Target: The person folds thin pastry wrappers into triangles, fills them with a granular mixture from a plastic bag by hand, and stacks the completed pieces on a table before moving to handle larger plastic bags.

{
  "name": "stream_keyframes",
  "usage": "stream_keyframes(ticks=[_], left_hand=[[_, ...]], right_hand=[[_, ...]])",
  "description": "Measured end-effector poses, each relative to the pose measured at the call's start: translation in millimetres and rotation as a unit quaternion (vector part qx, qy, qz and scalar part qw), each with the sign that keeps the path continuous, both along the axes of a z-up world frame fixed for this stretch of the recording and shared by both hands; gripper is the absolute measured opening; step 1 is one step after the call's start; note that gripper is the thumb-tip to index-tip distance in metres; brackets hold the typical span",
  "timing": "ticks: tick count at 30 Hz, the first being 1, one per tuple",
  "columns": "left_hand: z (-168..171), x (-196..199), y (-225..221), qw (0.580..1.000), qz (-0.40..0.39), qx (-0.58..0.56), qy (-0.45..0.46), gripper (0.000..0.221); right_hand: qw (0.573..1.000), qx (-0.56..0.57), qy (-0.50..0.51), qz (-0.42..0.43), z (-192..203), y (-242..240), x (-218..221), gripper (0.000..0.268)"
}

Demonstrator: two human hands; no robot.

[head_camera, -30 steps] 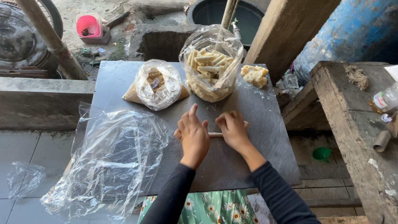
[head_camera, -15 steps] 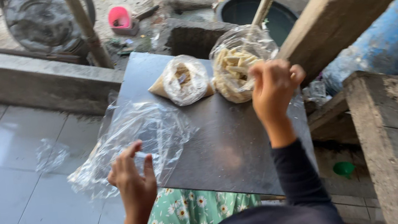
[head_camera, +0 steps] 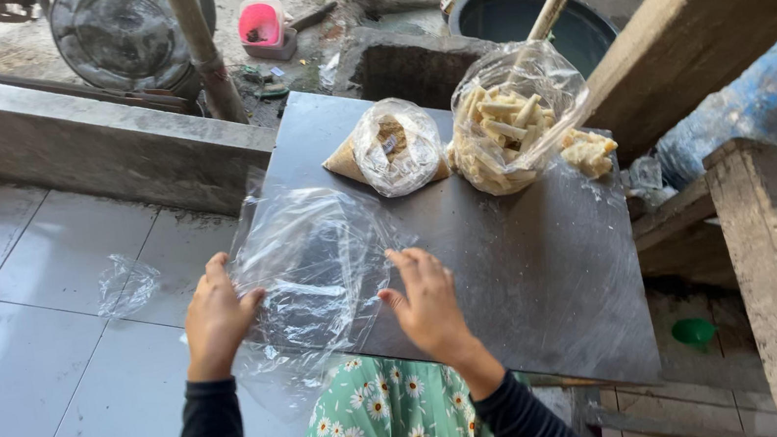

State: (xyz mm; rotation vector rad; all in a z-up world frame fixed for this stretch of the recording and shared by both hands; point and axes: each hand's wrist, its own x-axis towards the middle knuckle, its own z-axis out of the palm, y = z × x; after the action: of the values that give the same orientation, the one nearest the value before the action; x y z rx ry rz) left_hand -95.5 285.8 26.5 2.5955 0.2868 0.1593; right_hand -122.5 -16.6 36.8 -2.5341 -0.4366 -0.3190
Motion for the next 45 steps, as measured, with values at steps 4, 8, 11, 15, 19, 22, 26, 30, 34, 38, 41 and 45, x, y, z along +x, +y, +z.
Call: stream_keyframes(ticks=[4,8,11,15,19,22,26,30,34,38,41,45], left_hand=[[-3,-40,-29,0.990,0.023,-0.130,-0.042,0.053],[7,-69,-80,0.946,-0.150,-0.228,-0.174,0.066],[21,-79,-91,0.919,-0.155,-0.360,-0.049,0.079],[43,-60,-80,0.957,-0.051,-0.258,-0.123,0.077],[64,30,-110,0.945,-0.097,-0.169,-0.262,0.105],[74,91,-156,0.965,-0.157,-0.077,-0.195,0.146],[65,132,-186,0.982,-0.177,0.056,-0.044,0.151],[37,159,-192,0.986,-0.140,-0.037,-0.087,0.131],[5,188,-197,0.979,-0.108,-0.117,-0.127,0.100],[-5,220,-199,0.952,-0.137,-0.201,-0.186,0.093],[-2,240,-196,0.960,-0.145,-0.171,-0.168,0.068],[-1,248,-185,0.933,-0.148,-0.262,-0.197,0.056]], right_hand=[[0.997,0.065,0.019,0.039,-14,29,-23,0.079],[0.986,0.133,0.084,0.052,-15,50,-4,0.102],[0.992,0.070,0.100,0.041,-20,48,5,0.089],[0.999,0.009,0.025,0.039,-35,20,8,0.052],[0.994,0.085,-0.055,0.044,-50,-17,7,0.038],[0.981,0.114,-0.132,-0.083,-44,-66,-11,0.042],[0.927,0.089,-0.158,-0.329,-6,-167,-53,0.046],[0.903,0.213,-0.130,-0.349,18,-196,-77,0.024],[0.950,0.145,-0.090,-0.260,-6,-117,-55,0.023],[0.961,-0.172,-0.141,-0.166,-31,-39,-19,0.057],[0.991,-0.005,-0.092,-0.097,-43,-11,-3,0.030],[0.979,0.130,-0.105,-0.112,-56,-48,-3,0.032]])
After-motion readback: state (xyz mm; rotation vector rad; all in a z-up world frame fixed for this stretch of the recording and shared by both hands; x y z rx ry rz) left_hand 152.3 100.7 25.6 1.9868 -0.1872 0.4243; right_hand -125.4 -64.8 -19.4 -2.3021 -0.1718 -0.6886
